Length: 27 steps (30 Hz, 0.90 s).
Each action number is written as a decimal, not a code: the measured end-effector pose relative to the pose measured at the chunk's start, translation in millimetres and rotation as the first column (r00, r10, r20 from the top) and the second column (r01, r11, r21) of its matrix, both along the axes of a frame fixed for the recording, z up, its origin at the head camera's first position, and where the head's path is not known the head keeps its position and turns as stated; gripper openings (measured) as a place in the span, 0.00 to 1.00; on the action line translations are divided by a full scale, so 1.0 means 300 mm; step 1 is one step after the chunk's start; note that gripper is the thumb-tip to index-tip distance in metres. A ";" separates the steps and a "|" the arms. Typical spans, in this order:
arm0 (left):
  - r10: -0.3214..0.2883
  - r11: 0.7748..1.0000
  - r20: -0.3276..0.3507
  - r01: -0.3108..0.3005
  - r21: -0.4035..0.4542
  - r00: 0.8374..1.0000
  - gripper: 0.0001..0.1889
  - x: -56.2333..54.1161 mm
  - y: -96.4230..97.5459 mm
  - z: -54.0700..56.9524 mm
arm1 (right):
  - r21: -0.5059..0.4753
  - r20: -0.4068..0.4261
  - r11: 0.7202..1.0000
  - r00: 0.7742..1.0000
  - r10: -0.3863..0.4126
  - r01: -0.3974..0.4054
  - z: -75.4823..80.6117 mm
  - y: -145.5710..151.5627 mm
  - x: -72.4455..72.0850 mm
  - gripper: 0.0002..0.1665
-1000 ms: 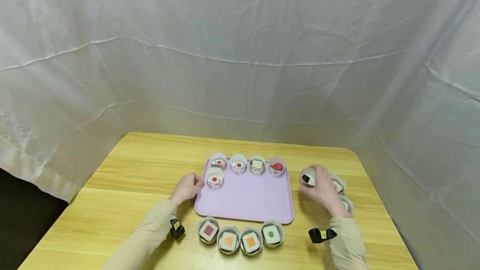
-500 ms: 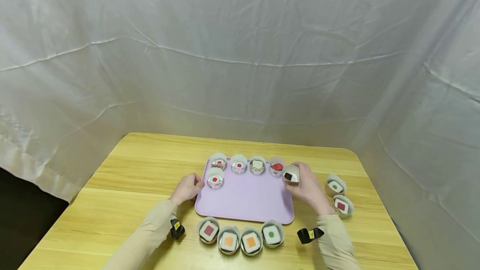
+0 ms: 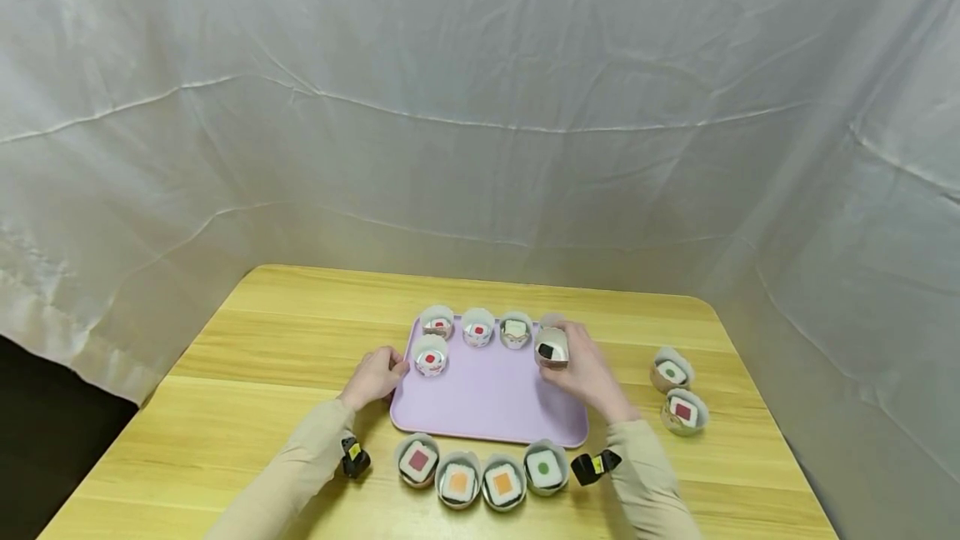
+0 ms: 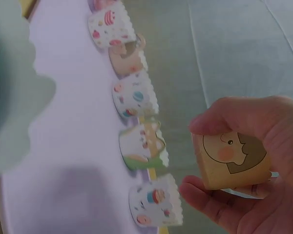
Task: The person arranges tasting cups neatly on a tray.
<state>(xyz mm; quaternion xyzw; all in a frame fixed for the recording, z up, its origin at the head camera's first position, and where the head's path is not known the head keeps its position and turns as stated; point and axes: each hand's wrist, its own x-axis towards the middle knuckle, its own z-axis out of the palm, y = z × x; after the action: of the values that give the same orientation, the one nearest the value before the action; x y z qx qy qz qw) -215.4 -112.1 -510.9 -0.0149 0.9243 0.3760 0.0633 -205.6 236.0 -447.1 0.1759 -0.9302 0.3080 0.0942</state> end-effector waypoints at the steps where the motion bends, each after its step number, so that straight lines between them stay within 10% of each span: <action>1: 0.001 1.000 0.000 -0.001 0.001 1.000 0.09 0.000 0.000 0.000 | -0.004 -0.004 1.000 1.000 0.011 -0.011 -0.002 -0.007 -0.002 0.41; 27: 0.006 1.000 -0.017 -0.005 0.006 1.000 0.09 -0.002 -0.001 -0.005 | 0.100 0.042 0.978 0.983 0.180 -0.184 0.028 -0.207 -0.047 0.34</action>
<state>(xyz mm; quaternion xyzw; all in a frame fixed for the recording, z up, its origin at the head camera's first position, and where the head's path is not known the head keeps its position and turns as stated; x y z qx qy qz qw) -215.9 -112.5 -512.5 -0.0140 0.9238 0.3788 0.0543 -219.8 174.0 -438.5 0.2599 -0.9264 0.2695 0.0411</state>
